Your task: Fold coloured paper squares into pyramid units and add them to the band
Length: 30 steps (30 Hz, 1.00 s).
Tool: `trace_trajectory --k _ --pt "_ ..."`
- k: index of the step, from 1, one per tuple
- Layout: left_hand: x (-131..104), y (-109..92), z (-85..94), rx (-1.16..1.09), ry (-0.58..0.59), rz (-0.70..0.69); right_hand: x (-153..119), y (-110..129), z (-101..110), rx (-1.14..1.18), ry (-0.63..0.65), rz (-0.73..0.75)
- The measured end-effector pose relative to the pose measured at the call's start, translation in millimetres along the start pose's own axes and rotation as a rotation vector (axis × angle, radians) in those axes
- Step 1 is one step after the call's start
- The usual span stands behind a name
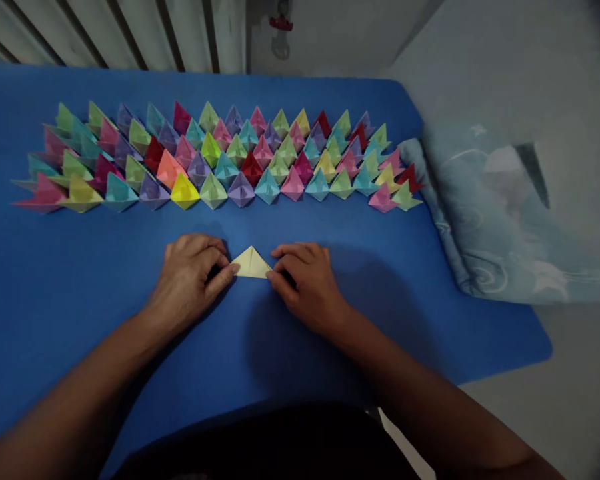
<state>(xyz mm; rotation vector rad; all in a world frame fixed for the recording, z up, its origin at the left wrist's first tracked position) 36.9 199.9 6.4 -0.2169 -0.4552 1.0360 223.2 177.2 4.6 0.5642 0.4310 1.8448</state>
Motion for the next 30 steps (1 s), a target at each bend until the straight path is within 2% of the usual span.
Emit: trace_trajectory --k 11,16,20,22,27,30 --pt "-1 2 -2.9 0.03 0.012 0.032 1 -2 -2 -0.009 -0.004 -0.015" --pt "-5 -16 0.0 0.135 -0.069 -0.144 3 -2 -2 -0.002 0.033 -0.041" --pt "-13 -32 -2.1 0.182 -0.031 -0.284 4 0 -3 -0.049 0.036 -0.048" --pt "-19 -36 -1.7 0.183 -0.035 -0.287 3 3 -4 -0.091 0.022 0.005" --pt "-29 -38 -2.9 0.232 -0.028 -0.269 -7 22 -11 -0.188 0.052 0.285" --pt "-32 -35 -3.7 0.198 -0.012 -0.249 -12 25 -14 -0.239 0.107 0.33"
Point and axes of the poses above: each hand's wrist, its own x-axis towards the middle knuckle, its own z-axis out of the back of the hand, y = z × x, the point moved 5 cm from there along x, towards the middle knuckle
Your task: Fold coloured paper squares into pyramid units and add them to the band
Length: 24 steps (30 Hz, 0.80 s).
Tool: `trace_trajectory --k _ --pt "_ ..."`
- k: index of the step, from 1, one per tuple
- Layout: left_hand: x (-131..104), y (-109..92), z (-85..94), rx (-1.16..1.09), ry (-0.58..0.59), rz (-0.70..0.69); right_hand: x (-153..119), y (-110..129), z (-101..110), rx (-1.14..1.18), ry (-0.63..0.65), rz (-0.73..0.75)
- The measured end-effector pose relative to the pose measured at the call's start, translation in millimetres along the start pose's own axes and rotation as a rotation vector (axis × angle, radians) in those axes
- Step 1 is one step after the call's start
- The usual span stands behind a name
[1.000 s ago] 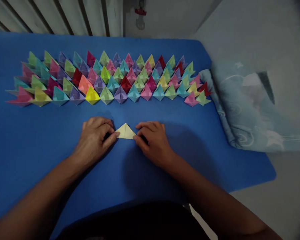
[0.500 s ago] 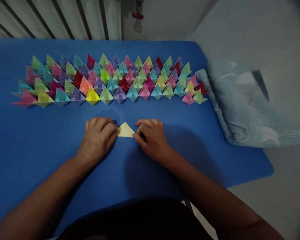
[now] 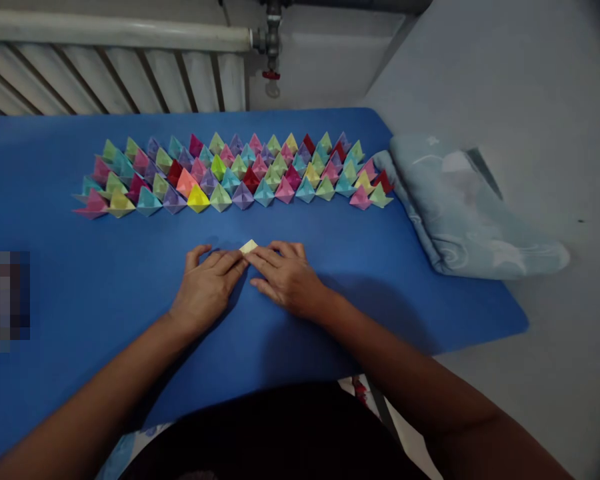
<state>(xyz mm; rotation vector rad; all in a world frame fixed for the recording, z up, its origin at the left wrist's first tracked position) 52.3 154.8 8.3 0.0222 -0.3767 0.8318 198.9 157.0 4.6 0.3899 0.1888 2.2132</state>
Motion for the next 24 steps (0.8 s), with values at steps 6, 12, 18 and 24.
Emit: trace_trajectory --k 6,12,18,24 --pt "-12 3 -0.8 0.033 0.037 0.003 -6 1 0 -0.073 0.019 0.005" --pt "-21 10 10.7 0.078 0.033 0.072 -2 1 1 -0.094 0.072 -0.013" --pt "14 4 5.5 -0.02 0.081 0.083 9 -7 4 -0.087 0.182 0.015" --pt "28 21 -13.5 -0.175 0.136 0.119 9 -20 2 -0.008 0.188 0.055"
Point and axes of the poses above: each hand's wrist, its own x-axis towards the middle knuckle, its own z-axis out of the back of the hand, y = z × x, the point moved 5 cm from there along x, towards the middle knuckle
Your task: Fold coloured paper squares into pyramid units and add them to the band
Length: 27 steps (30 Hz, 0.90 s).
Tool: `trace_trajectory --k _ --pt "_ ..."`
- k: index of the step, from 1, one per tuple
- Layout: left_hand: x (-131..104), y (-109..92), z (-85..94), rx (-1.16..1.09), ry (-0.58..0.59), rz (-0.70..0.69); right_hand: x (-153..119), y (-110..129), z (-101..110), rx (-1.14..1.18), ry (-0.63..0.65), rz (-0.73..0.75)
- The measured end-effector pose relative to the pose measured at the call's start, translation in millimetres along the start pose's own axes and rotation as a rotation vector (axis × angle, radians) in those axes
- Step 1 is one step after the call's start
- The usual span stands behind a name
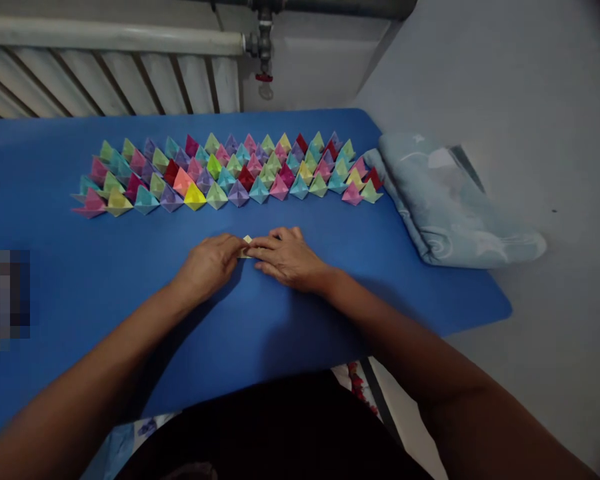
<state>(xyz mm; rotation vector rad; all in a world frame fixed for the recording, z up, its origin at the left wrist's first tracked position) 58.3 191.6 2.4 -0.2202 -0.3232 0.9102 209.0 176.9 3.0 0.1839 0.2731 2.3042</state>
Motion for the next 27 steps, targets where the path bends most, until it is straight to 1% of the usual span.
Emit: trace_trajectory --k 4,8,10,13,17,23,25,27 --pt "-5 -2 3.0 0.061 -0.011 -0.072 -10 -6 -1 0.013 -0.075 0.028" --pt "-3 -5 5.8 0.063 -0.043 -0.122 -18 -21 3 0.108 -0.165 -0.051" --pt "2 -2 4.9 0.024 -0.024 -0.135 -18 -31 5 0.197 -0.219 -0.089" --pt "10 5 2.5 -0.026 0.029 -0.159 -16 -43 6 0.309 -0.307 -0.105" --pt "14 12 2.6 -0.093 0.034 -0.198 -12 -51 9 0.425 -0.418 -0.096" --pt "15 17 2.9 -0.121 0.045 -0.235 -7 -56 11 0.506 -0.412 -0.185" --pt "13 15 4.4 -0.105 0.022 -0.267 -6 -56 11 0.519 -0.416 -0.197" --pt "10 10 5.5 -0.055 -0.025 -0.3 -5 -57 11 0.527 -0.421 -0.21"
Point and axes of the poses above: each hand's wrist, its own x-axis towards the middle knuckle, its own z-axis out of the back of the hand, y = z × x, the point moved 5 cm from there along x, towards the middle knuckle
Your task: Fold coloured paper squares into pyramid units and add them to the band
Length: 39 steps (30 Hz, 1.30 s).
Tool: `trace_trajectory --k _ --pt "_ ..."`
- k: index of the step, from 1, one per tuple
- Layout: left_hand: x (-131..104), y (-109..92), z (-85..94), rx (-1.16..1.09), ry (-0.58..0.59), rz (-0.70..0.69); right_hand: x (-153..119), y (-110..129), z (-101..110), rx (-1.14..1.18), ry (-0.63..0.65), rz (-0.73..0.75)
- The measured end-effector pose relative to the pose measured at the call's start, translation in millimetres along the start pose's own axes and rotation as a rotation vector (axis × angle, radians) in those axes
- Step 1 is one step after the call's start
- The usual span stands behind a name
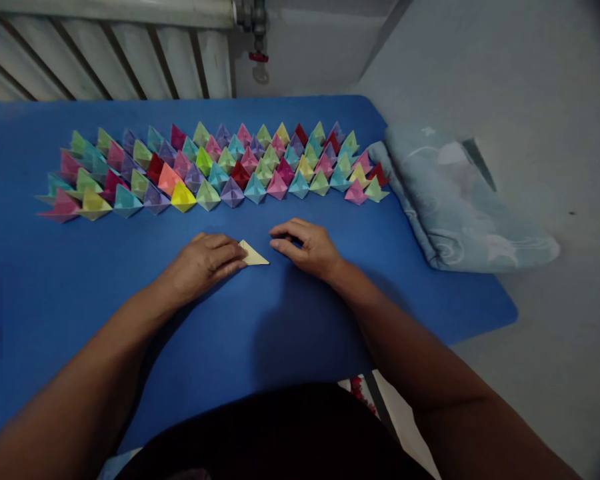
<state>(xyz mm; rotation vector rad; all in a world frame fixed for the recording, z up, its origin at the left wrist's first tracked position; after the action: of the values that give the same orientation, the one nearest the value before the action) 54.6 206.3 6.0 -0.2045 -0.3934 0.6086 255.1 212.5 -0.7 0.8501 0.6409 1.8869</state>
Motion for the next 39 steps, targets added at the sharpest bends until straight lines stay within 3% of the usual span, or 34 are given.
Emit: trace_trajectory --k 5,13,18,21,25,28,34,39 --pt "-4 -15 -3.2 0.216 -0.084 0.021 1 2 0 0.007 -0.011 -0.004" --pt "3 -18 -4.9 0.317 -0.023 0.267 4 2 0 -0.009 -0.046 -0.056" --pt "-6 -2 13.1 0.018 -0.32 0.489 3 16 -2 0.058 -0.198 -0.099" --pt "-13 -1 20.9 -0.186 -0.426 0.595 -2 39 -22 0.156 -0.218 -0.121" --pt "-18 -7 25.1 -0.329 -0.481 0.68 -4 70 -49 0.017 -0.177 -0.085" --pt "-20 -9 22.7 -0.404 -0.497 0.747 -1 81 -51 -0.134 -0.205 -0.043" --pt "-21 -5 11.2 -0.673 -0.573 0.799 1 75 -43 -0.263 -0.218 -0.012" --pt "-19 -7 7.0 -0.9 -0.603 0.779 0 62 -44 -0.061 -0.237 -0.055"
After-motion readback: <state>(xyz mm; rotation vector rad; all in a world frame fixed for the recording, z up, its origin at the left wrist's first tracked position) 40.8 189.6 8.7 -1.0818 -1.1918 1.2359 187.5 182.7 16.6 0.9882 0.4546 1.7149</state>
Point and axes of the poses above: each hand's wrist, its own x-axis towards the middle knuckle, its own z-axis out of the back of the hand, y = z × x, the point moved 5 cm from there along x, towards the middle knuckle
